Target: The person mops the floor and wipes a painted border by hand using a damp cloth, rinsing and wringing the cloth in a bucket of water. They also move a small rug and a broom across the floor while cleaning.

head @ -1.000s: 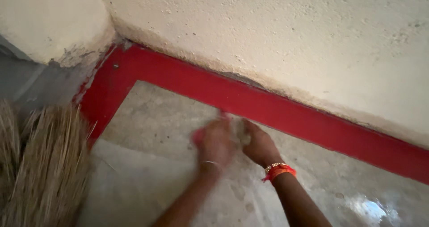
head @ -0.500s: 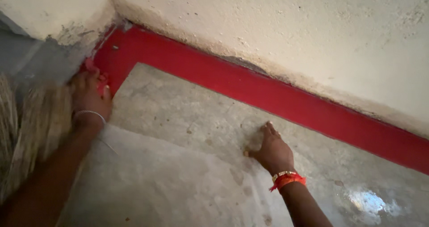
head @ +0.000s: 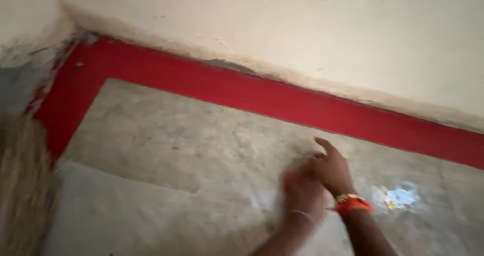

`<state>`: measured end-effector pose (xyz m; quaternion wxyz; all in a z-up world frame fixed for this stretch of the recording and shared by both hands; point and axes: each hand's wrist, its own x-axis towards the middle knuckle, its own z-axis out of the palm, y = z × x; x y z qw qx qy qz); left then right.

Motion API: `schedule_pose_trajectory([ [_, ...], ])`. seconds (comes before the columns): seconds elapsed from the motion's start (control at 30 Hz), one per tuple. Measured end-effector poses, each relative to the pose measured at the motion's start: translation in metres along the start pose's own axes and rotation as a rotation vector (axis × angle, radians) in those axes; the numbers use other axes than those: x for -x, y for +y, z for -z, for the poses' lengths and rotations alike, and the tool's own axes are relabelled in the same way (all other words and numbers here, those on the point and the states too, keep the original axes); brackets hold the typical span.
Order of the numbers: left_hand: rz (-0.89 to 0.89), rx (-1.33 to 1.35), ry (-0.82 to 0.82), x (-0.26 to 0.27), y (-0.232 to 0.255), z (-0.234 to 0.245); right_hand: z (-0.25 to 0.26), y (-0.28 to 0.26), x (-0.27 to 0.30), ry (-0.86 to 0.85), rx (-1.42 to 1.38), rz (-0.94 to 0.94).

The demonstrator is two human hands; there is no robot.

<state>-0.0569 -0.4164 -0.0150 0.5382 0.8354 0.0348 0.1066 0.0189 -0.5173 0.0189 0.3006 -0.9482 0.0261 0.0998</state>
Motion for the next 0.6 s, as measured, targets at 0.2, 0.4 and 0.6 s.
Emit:
schedule_pose_trajectory([
  [0.2,-0.349,-0.302,-0.207,-0.022,0.014,0.003,0.094,0.139,0.022,-0.036,0.194,-0.222],
  [0.4,-0.317,-0.927,0.325,-0.094,-0.06,0.133,0.113,0.219,0.031,-0.073,0.412,-0.322],
  [0.6,-0.137,-0.935,-0.203,-0.069,0.023,-0.065,0.133,0.208,0.043,-0.214,0.193,-0.496],
])
